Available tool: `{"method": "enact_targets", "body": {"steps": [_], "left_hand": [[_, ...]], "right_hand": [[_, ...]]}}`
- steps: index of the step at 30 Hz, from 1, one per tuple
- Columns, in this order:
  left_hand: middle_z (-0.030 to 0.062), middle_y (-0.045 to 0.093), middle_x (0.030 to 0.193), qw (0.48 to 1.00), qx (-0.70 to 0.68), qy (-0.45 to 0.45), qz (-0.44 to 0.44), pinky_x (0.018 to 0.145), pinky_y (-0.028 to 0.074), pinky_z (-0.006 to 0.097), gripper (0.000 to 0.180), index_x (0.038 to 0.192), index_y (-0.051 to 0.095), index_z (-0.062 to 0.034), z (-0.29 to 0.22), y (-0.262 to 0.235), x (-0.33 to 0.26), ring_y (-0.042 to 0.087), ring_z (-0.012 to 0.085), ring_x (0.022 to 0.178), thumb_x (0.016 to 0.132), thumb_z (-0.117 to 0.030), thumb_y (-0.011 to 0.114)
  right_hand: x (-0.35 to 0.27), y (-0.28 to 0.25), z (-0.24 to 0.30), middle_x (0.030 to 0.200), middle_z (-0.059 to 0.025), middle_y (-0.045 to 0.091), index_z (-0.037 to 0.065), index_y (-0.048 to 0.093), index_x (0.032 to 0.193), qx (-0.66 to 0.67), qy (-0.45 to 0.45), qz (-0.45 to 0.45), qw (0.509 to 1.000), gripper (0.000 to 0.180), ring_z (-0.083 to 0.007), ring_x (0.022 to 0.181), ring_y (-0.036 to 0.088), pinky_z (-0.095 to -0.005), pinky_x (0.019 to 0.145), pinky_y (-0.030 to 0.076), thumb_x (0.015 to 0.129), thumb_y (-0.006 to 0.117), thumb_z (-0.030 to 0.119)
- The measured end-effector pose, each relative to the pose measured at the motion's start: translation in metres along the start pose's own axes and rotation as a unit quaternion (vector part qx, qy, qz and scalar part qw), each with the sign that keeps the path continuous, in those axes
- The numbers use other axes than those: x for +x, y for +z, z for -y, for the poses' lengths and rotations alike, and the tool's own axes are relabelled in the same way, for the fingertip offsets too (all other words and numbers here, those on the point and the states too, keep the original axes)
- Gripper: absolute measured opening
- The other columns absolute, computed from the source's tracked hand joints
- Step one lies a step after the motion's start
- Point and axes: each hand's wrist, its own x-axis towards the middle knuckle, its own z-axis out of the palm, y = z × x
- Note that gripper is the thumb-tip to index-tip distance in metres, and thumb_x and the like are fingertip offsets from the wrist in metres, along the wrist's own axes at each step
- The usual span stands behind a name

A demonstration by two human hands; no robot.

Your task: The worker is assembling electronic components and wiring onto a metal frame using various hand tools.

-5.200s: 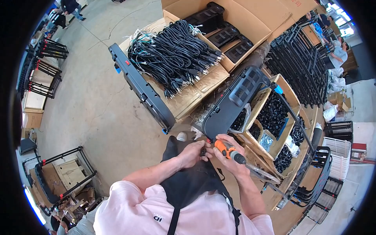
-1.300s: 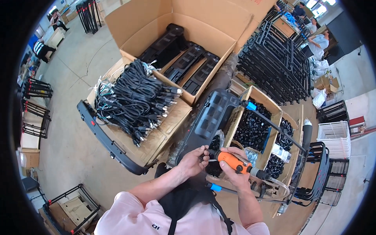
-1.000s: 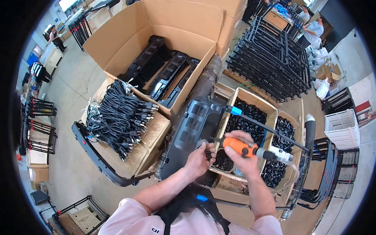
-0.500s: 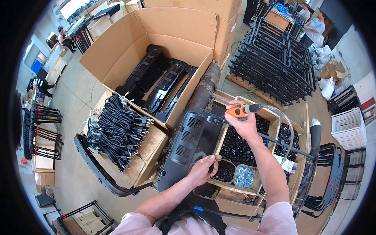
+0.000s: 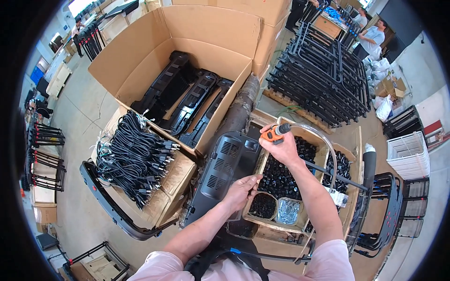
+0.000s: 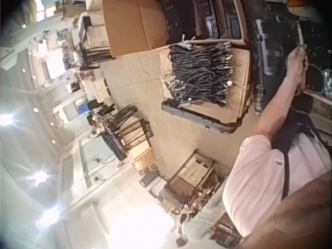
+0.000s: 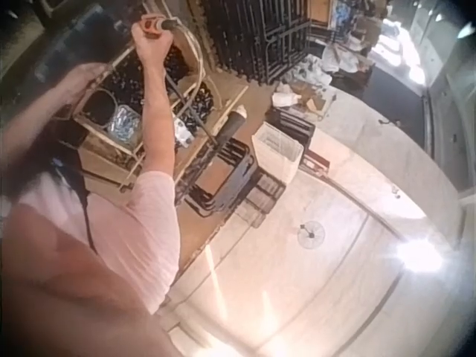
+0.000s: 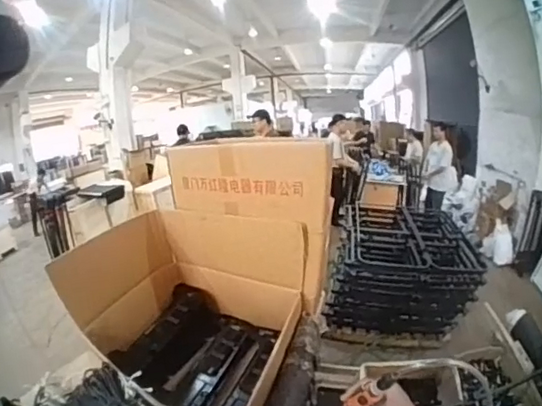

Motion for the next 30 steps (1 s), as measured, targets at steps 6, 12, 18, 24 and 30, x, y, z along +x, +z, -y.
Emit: {"method": "enact_targets", "body": {"steps": [6, 12, 18, 24, 30], "left_hand": [[-0.0037, 0.056, 0.079, 0.991, 0.079, 0.079, -0.074, 0.053, 0.037, 0.022, 0.019, 0.108, 0.066, -0.0072, -0.010, 0.008, 0.021, 0.048, 0.0061, 0.063, 0.108, -0.025, 0.061], [-0.0031, 0.057, 0.079, 0.987, -0.104, 0.091, -0.079, 0.053, 0.039, 0.022, 0.021, 0.113, 0.068, -0.0051, -0.035, 0.014, 0.031, 0.050, 0.0081, 0.064, 0.108, -0.024, 0.060], [-0.0041, 0.052, 0.077, 0.965, -0.234, 0.033, -0.113, 0.046, 0.032, 0.022, 0.030, 0.106, 0.064, -0.0079, -0.059, 0.016, 0.048, 0.045, 0.0076, 0.060, 0.107, -0.037, 0.061], [-0.0031, 0.051, 0.079, 0.930, -0.357, 0.034, -0.082, 0.049, 0.034, 0.023, 0.031, 0.109, 0.060, -0.0089, -0.069, 0.019, 0.063, 0.045, 0.0089, 0.062, 0.109, -0.040, 0.054], [-0.0031, 0.051, 0.079, 0.923, -0.385, 0.007, 0.001, 0.050, 0.036, 0.022, 0.028, 0.113, 0.058, -0.0095, -0.074, 0.011, 0.062, 0.046, 0.0087, 0.063, 0.110, -0.036, 0.053]], "right_hand": [[0.003, -0.006, -0.009, 0.104, -0.0032, 0.073, 0.006, 0.070, 0.116, 0.018, 0.042, -0.008, 0.999, 0.039, -0.0129, 0.095, 0.067, -0.0307, 0.089, 0.054, 0.081, 0.083, 0.014], [-0.014, -0.010, 0.023, 0.114, -0.0098, 0.073, 0.000, 0.064, 0.126, 0.140, 0.022, -0.024, 0.990, 0.045, -0.0155, 0.105, 0.069, -0.0319, 0.094, 0.057, 0.085, 0.082, 0.006], [-0.030, -0.014, 0.061, 0.118, -0.0139, 0.074, -0.003, 0.061, 0.129, 0.166, 0.030, 0.000, 0.986, 0.048, -0.0187, 0.108, 0.070, -0.0345, 0.097, 0.058, 0.085, 0.081, 0.005], [-0.033, -0.006, 0.058, 0.120, -0.0140, 0.073, -0.001, 0.060, 0.130, 0.147, 0.016, 0.016, 0.989, 0.049, -0.0188, 0.111, 0.068, -0.0351, 0.101, 0.055, 0.086, 0.080, 0.004], [-0.030, -0.004, 0.058, 0.121, -0.0142, 0.072, -0.001, 0.060, 0.130, 0.145, 0.011, 0.018, 0.989, 0.049, -0.0184, 0.111, 0.068, -0.0347, 0.100, 0.056, 0.086, 0.080, 0.005]]}}
